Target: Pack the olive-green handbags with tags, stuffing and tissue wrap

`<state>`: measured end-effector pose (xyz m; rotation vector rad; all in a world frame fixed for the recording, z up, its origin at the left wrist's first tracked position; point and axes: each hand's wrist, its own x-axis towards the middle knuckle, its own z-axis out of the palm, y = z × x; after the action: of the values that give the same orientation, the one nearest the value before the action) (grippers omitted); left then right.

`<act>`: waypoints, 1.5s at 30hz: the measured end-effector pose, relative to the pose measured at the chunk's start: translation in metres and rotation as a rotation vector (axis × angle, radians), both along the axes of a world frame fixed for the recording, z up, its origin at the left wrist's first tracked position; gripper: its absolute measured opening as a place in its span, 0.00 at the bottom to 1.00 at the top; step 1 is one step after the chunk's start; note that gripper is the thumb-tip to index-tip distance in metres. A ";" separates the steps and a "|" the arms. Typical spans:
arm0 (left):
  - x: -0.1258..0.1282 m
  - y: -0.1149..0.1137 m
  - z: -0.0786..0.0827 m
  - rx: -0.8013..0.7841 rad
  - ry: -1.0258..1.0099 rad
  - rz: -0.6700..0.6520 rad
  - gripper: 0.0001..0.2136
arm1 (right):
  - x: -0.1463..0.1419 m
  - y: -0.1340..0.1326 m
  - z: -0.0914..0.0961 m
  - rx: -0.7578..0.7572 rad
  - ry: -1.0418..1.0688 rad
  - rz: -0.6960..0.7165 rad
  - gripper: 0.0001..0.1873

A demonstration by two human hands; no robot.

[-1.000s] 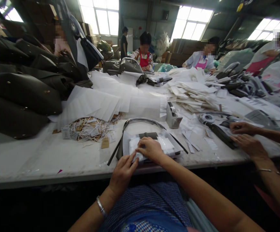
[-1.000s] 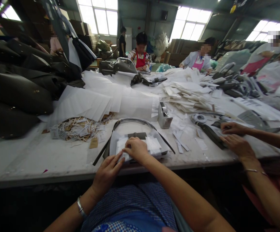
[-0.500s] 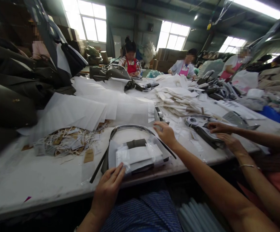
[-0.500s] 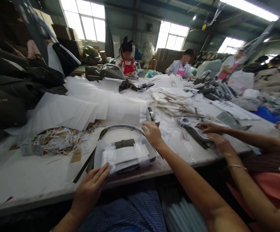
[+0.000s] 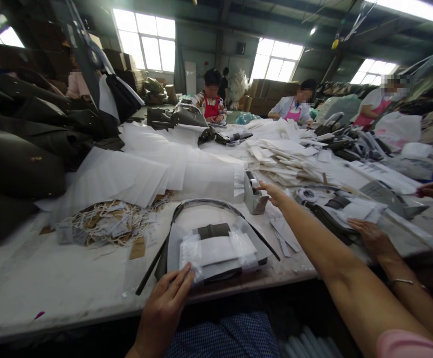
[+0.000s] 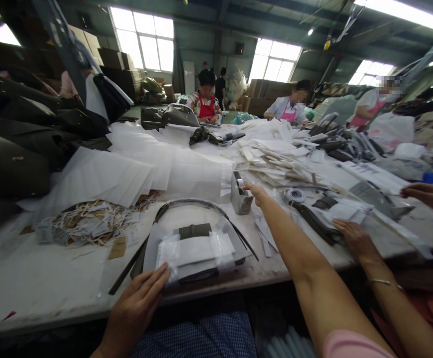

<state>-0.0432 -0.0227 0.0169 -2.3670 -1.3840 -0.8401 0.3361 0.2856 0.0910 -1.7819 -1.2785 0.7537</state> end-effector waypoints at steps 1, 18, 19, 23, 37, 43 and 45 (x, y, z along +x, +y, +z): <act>0.000 0.000 0.000 -0.002 -0.002 0.000 0.16 | 0.000 -0.001 0.004 -0.014 0.039 -0.001 0.23; 0.002 0.000 -0.004 0.011 -0.015 0.001 0.15 | 0.016 -0.138 -0.010 0.067 0.213 -0.034 0.27; 0.001 0.000 -0.004 0.009 -0.014 0.000 0.15 | 0.017 -0.139 -0.015 0.063 0.209 -0.046 0.29; 0.002 0.000 -0.003 0.015 -0.019 0.003 0.15 | 0.019 -0.133 -0.032 0.048 0.159 -0.092 0.30; 0.001 0.001 -0.004 0.012 -0.031 -0.019 0.16 | 0.047 -0.108 0.000 0.058 -0.621 -0.044 0.08; 0.000 0.001 -0.009 0.002 -0.005 -0.015 0.16 | 0.047 -0.099 0.006 -0.025 -0.730 -0.040 0.08; 0.000 0.001 -0.012 -0.001 -0.011 -0.002 0.17 | 0.044 -0.101 0.001 -0.040 -0.730 -0.052 0.10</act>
<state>-0.0430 -0.0220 0.0052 -2.3678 -1.3871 -0.8546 0.3804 0.1850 0.0923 -2.2086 -1.6634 0.0746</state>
